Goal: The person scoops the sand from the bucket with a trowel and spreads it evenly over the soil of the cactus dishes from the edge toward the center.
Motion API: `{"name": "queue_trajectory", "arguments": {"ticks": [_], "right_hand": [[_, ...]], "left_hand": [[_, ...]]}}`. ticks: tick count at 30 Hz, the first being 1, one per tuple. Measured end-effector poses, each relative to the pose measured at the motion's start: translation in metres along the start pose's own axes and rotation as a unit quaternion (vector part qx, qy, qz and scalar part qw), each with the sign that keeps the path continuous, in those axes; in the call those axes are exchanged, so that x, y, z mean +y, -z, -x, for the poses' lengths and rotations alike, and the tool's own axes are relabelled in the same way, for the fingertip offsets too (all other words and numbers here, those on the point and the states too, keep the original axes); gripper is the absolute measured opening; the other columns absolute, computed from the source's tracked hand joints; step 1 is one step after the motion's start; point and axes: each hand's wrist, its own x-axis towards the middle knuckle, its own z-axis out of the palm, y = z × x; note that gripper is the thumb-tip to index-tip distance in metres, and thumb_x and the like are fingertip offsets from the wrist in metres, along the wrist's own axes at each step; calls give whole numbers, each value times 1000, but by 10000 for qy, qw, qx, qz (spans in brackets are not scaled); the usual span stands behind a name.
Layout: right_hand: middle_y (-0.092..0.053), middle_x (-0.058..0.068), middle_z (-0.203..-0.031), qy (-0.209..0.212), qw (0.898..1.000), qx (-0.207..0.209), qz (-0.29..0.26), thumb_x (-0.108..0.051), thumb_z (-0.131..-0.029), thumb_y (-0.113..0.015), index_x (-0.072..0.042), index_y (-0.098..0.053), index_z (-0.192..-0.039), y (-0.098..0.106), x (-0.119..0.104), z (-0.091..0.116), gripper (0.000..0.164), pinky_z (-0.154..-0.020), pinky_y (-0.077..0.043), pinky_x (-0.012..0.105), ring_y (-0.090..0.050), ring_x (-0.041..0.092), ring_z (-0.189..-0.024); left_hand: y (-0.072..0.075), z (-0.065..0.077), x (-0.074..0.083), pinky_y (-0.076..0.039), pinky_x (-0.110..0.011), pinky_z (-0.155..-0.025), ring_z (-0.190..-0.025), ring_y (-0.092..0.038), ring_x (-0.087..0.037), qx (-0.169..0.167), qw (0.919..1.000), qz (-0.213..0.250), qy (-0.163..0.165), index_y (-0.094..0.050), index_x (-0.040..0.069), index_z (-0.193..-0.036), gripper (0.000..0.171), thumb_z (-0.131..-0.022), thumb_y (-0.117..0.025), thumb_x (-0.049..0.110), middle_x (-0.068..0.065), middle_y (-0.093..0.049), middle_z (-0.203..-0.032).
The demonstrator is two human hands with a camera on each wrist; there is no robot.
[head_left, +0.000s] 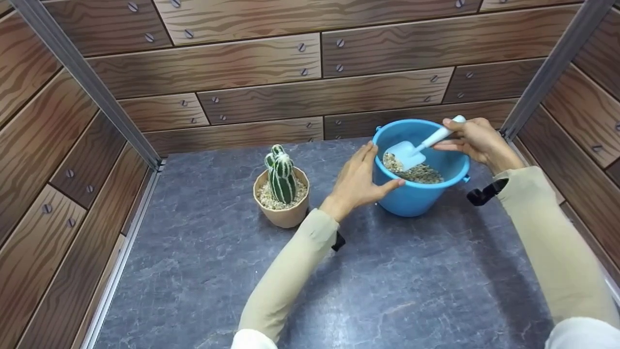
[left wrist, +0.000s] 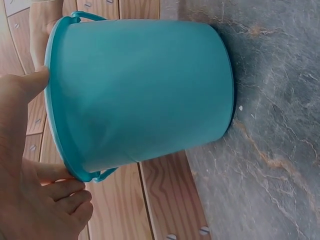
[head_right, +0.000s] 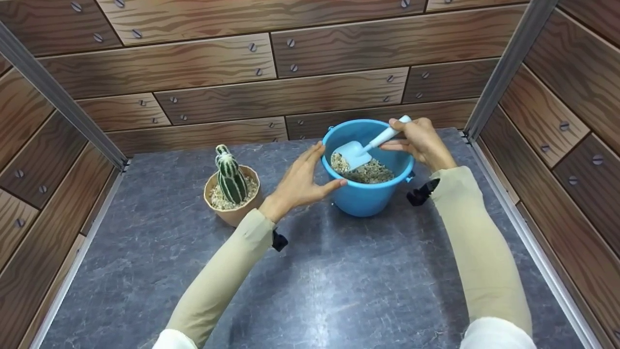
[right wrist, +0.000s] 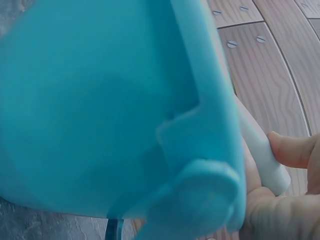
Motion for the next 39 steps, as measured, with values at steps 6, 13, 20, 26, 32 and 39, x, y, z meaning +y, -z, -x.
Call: {"name": "queue_trajectory", "arguments": {"ticks": [6, 13, 20, 26, 32, 39], "right_hand": [[-72, 13, -98, 29, 9996, 22, -292, -21, -108, -63, 5, -51, -124, 1, 2, 0, 33, -91, -64, 37, -82, 29, -86], [-71, 13, -99, 42, 9988, 118, -466, -20, -107, -65, 3, -60, -114, 1, 1, 2, 25, -91, -64, 38, -82, 30, -86], [-71, 12, -98, 80, 9981, 143, -595, -19, -106, -66, -1, -67, -106, 1, 1, 3, 18, -91, -64, 38, -82, 28, -87], [-68, 12, -101, 83, 9980, 173, -608, -19, -106, -67, -2, -65, -107, -1, -2, 2, 18, -92, -64, 37, -82, 29, -86], [-63, 12, -104, 163, 9982, 171, -559, -20, -105, -68, -2, -63, -109, -4, -4, 0, 18, -91, -64, 37, -81, 29, -85], [-68, 11, -101, 191, 9978, 155, -620, -20, -105, -68, -3, -64, -110, -13, -8, 0, 18, -92, -64, 37, -81, 27, -87]], "left_hand": [[5, 3, 0, -30, -47, -132, -163, -28, -28, -107, 9999, -72, -22, -32, 6, -168, 106, -94, -62, 76, -11, -29, -176], [5, 19, -4, -31, -49, -131, -161, -33, -32, 142, 9994, -63, -324, -34, 5, -166, 99, -97, -64, 70, -16, -35, -173], [5, 46, -10, -31, -49, -131, -160, -36, -32, 461, 9977, 63, -502, -41, 6, -163, 92, -98, -65, 66, -14, -39, -171], [4, 68, -20, -32, -49, -130, -157, -40, -33, 771, 9955, 99, -543, -46, 6, -160, 89, -98, -65, 67, -13, -42, -169], [4, 88, -29, -33, -46, -130, -153, -46, -32, 1370, 9875, 151, -759, -52, 5, -154, 84, -96, -70, 63, -13, -51, -163], [5, 118, -46, -36, -46, -128, -149, -50, -31, 1914, 9767, 478, -839, -52, 2, -153, 82, -94, -77, 53, -14, -54, -159]]}}
